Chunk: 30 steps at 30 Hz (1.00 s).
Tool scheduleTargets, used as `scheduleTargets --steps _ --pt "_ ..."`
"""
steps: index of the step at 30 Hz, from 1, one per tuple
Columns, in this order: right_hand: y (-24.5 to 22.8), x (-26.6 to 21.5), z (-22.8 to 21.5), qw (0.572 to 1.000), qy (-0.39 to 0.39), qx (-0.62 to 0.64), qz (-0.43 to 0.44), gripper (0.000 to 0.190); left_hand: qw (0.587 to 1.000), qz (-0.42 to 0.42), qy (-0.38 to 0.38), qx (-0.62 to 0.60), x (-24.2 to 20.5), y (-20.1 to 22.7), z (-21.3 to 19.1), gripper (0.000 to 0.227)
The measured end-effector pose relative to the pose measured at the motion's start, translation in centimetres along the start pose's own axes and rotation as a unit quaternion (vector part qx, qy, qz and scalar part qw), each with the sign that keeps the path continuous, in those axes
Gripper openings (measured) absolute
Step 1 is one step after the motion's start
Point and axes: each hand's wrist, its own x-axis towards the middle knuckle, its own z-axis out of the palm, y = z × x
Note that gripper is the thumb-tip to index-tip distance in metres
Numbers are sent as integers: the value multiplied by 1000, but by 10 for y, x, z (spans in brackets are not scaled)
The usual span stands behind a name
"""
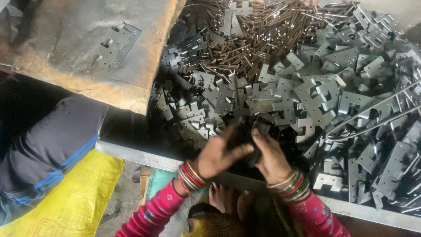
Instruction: The person picks up metal brackets and rods from a large bin and assembles them by hand. The assembled units are placed into a pile on the table. The person works continuously, handling parts one at a time.
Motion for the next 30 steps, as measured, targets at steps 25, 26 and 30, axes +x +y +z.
scheduleTargets --steps 25,26,30 --pt "-106 -30 -31 852 63 -359 -377 13 987 -95 25 124 -22 -29 -9 45" --pt "-109 -33 -37 861 63 -332 -380 9 986 -102 23 128 -21 -30 -8 45" --pt "-122 -40 -44 829 70 -248 -496 12 989 -79 46 117 -19 -33 -6 43"
